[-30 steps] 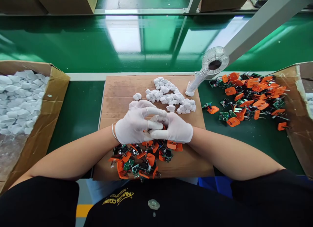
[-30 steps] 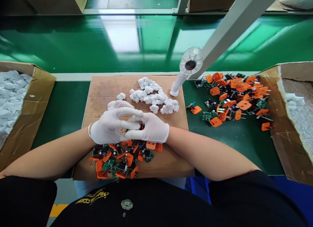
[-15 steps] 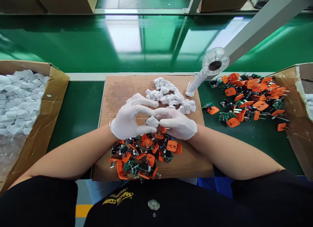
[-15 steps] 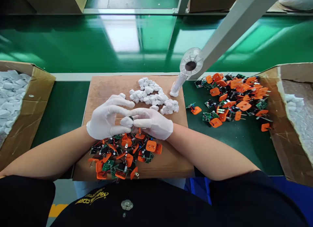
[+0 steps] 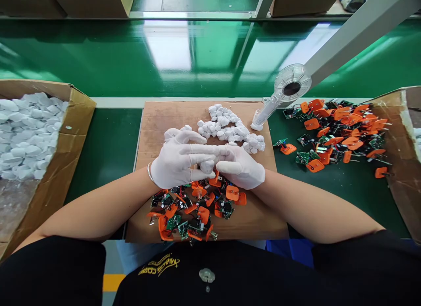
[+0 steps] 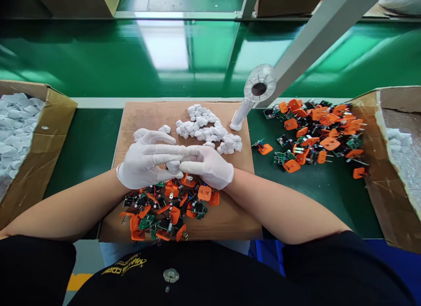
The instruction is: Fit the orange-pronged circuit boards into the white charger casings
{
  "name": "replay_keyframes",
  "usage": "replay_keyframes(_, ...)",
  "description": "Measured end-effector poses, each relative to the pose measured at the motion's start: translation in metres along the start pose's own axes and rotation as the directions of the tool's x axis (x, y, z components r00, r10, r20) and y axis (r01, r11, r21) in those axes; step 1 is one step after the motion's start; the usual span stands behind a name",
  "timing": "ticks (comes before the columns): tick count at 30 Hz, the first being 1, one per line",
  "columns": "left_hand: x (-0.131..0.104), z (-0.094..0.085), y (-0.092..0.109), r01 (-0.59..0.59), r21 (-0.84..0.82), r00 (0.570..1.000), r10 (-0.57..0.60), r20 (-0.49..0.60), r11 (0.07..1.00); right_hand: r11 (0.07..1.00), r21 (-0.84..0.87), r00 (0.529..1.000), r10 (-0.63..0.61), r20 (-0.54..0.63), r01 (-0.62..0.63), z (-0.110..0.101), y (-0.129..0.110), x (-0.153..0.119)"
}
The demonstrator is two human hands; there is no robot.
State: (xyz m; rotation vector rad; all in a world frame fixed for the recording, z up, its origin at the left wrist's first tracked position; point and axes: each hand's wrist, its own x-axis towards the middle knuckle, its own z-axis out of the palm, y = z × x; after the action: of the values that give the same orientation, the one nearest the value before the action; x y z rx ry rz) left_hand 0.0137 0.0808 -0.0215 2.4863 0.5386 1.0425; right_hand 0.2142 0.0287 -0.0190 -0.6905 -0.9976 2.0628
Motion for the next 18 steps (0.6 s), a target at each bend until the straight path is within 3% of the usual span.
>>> replay_keyframes(3,-0.001,0.0,0.004,0.06,0.033,0.996,-0.062,0.067,0.998,0.995,-0.09,0.999,-0.042,0.018,0.043,0.002,0.001,-0.002)
replay_keyframes(6,0.001,-0.003,0.012,-0.01,0.038,0.999,0.011,-0.048,0.999,0.975,-0.178,0.983,-0.151,-0.1,0.132,0.005,0.006,-0.005)
replay_keyframes(7,0.002,-0.005,0.014,0.013,0.026,0.995,-0.011,-0.095,1.0,0.955,-0.223,0.951,-0.242,-0.192,0.198,0.005,0.008,-0.006)
replay_keyframes(8,0.003,-0.008,0.014,0.073,0.01,0.987,-0.071,-0.146,0.997,0.92,-0.287,0.889,-0.351,-0.293,0.268,0.005,0.01,-0.006)
replay_keyframes(10,0.007,-0.015,0.007,0.253,-0.037,0.934,-0.254,-0.252,0.967,0.821,-0.452,0.707,-0.548,-0.447,0.349,0.003,0.012,-0.003)
replay_keyframes(11,0.011,-0.019,-0.002,0.344,-0.065,0.888,-0.347,-0.303,0.937,0.776,-0.531,0.633,-0.607,-0.481,0.341,0.001,0.014,-0.002)
replay_keyframes(12,0.015,-0.023,-0.014,0.414,-0.09,0.842,-0.419,-0.339,0.906,0.741,-0.6,0.596,-0.637,-0.489,0.301,-0.001,0.014,0.0)
replay_keyframes(14,0.026,-0.032,-0.046,0.524,-0.085,0.79,-0.52,-0.325,0.848,0.658,-0.735,0.586,-0.665,-0.463,0.165,-0.005,0.016,0.004)
replay_keyframes(16,0.039,-0.04,-0.081,0.595,0.001,0.768,-0.569,-0.294,0.803,0.533,-0.844,0.601,-0.693,-0.398,0.056,-0.009,0.017,0.005)
replay_keyframes(18,0.052,-0.045,-0.112,0.616,0.037,0.759,-0.58,-0.297,0.787,0.414,-0.909,0.614,-0.732,-0.295,0.057,-0.013,0.018,0.005)
